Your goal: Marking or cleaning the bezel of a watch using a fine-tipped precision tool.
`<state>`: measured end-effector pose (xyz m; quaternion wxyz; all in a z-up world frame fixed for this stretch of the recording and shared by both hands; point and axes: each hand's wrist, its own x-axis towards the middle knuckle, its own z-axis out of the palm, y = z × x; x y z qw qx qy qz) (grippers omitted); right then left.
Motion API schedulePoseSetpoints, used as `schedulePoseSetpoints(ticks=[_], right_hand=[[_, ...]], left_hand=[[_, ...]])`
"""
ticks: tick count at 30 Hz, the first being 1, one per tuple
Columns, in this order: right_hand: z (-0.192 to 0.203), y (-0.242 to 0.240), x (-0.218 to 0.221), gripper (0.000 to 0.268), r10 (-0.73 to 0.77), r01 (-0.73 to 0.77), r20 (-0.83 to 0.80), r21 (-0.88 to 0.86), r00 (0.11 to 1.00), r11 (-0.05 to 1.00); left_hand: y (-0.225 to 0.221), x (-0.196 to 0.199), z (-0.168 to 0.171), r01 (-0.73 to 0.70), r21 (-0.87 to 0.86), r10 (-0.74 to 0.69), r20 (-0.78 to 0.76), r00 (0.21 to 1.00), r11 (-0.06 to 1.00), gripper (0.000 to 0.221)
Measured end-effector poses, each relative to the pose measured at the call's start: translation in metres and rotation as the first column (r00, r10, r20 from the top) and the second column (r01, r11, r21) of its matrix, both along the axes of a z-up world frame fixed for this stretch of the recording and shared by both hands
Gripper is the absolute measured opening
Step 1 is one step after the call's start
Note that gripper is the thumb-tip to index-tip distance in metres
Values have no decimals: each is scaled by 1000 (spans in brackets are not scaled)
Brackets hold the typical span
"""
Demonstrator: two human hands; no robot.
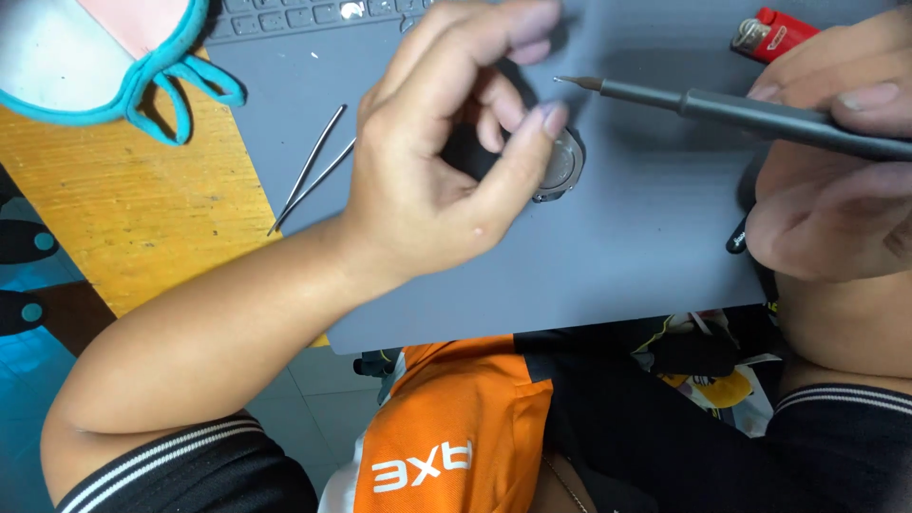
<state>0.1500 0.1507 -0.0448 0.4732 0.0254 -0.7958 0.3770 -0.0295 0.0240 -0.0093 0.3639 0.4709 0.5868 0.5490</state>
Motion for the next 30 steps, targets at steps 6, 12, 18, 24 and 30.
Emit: schedulePoseSetpoints(ticks=[6, 12, 18, 24, 30], right_hand=[[3, 4, 11, 27, 134, -136, 42, 29, 990, 990], [-12, -3, 47, 27, -142, 128, 205, 82, 968, 988], [-2, -12, 41, 43, -125, 193, 351, -167, 928, 967], [-1, -3, 10, 27, 126, -121, -101, 52, 987, 991], [53, -32, 37, 32, 38, 38, 465, -153, 884, 988]], left_hand=[[1, -2, 4, 102, 111, -72, -252, 965, 989, 19], [3, 0, 3, 101, 146, -56, -282, 958, 984, 10], [6, -1, -3, 61, -131, -7, 372, 928, 989, 16], [7, 1, -5, 135, -177, 60, 794, 605, 975, 17], [7, 0, -8, 206, -159, 66, 916, 396, 965, 20]])
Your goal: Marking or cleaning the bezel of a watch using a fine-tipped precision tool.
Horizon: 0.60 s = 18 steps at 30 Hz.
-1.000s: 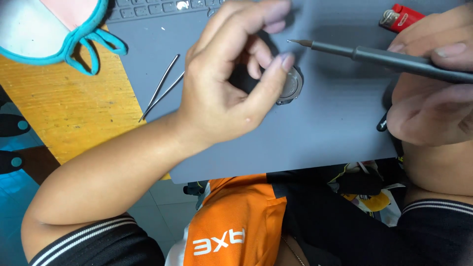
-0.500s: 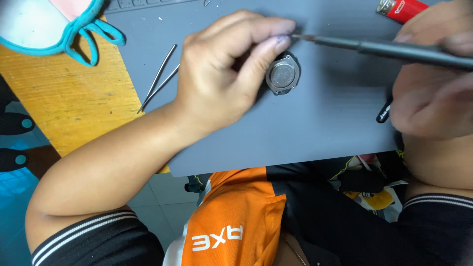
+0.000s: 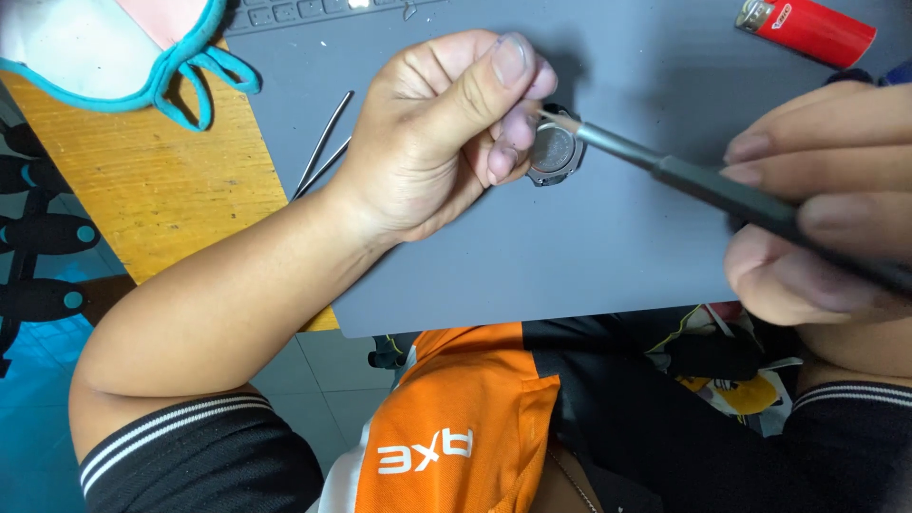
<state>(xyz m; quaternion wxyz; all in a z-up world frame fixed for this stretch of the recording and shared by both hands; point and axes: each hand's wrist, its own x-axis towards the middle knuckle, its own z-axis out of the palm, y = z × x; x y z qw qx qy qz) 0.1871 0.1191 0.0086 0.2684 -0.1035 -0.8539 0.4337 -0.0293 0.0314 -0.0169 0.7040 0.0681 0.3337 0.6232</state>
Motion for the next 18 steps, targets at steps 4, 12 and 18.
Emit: schedulePoseSetpoints(ticks=[4, 12, 18], right_hand=[[-10, 27, 3, 33, 314, -306, -4, 219, 949, 927], [-11, 33, 3, 36, 374, -367, 29, 272, 927, 890], [-21, 25, -8, 20, 301, -246, -132, 327, 944, 913]], left_hand=[[-1, -1, -1, 30, 18, -31, 66, 997, 999, 19], [0, 0, 1, 36, 20, -37, 54, 998, 999, 19], [1, 2, 1, 18, -23, -21, -115, 993, 1000, 20]])
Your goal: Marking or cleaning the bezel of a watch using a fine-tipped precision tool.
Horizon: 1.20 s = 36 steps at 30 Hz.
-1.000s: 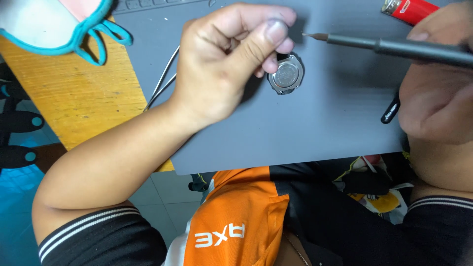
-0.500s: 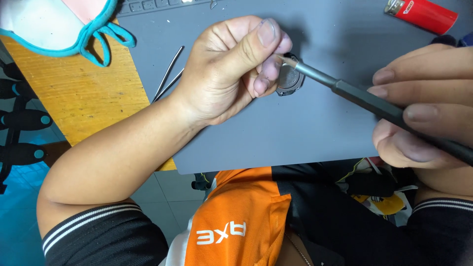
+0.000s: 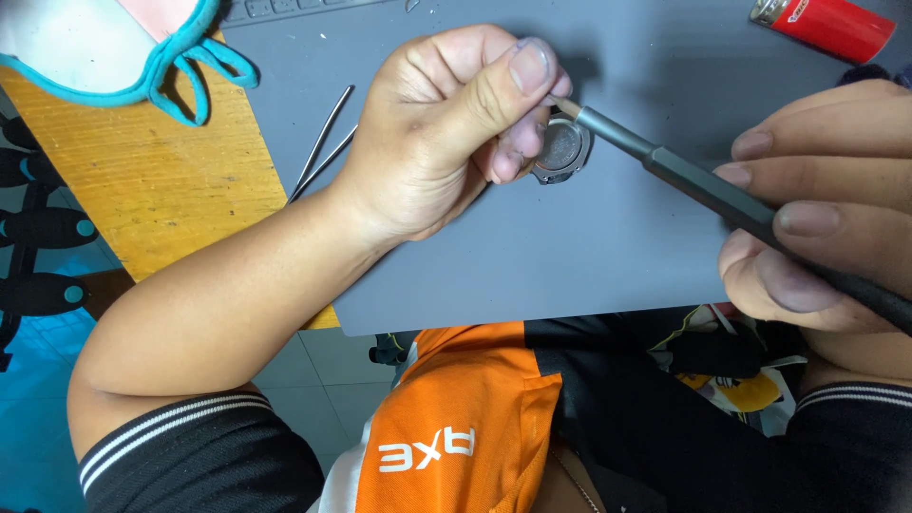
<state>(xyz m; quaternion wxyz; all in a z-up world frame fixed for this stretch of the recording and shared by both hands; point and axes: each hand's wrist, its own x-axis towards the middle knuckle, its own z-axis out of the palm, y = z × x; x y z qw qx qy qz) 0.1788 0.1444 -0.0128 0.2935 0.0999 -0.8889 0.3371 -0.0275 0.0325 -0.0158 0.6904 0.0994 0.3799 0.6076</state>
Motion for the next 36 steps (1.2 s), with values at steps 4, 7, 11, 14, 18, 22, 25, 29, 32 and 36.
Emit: schedulePoseSetpoints(ticks=[4, 7, 11, 14, 18, 22, 25, 29, 32, 36], right_hand=[[21, 9, 8, 29, 92, -104, 258, 35, 962, 994], [8, 9, 3, 24, 96, -104, 81, 107, 992, 989], [17, 3, 4, 27, 39, -48, 227, 33, 973, 998], [20, -14, 0, 25, 51, -54, 72, 35, 996, 998], [10, -35, 26, 11, -430, 561, 445, -219, 786, 799], [-24, 5, 9, 25, -145, 141, -110, -42, 983, 989], [-18, 12, 8, 17, -58, 66, -96, 80, 994, 995], [-19, 0, 3, 21, -193, 202, -83, 116, 978, 973], [-27, 4, 2, 29, -172, 188, -181, 79, 968, 979], [-35, 14, 9, 34, -15, 28, -200, 59, 980, 998]], left_hand=[[1, 0, -2, -28, 11, 29, -103, 994, 1000, 17], [3, 0, 2, -32, 4, 33, -109, 994, 999, 17], [-2, -1, -2, -11, 101, 20, -88, 996, 995, 16], [-7, -1, 1, 36, 134, -18, -136, 991, 990, 37], [-24, 15, 17, -68, 212, 153, -413, 898, 975, 23], [-42, 27, 30, 609, 344, 537, -828, -161, 714, 17], [-44, 32, 33, 497, 142, 420, -751, -509, 856, 26], [-45, 31, 27, 445, -39, 303, -678, -670, 895, 36], [-46, 32, 22, 450, -271, 188, -644, -742, 851, 49], [-42, 32, 21, 419, -188, 209, -647, -733, 888, 31]])
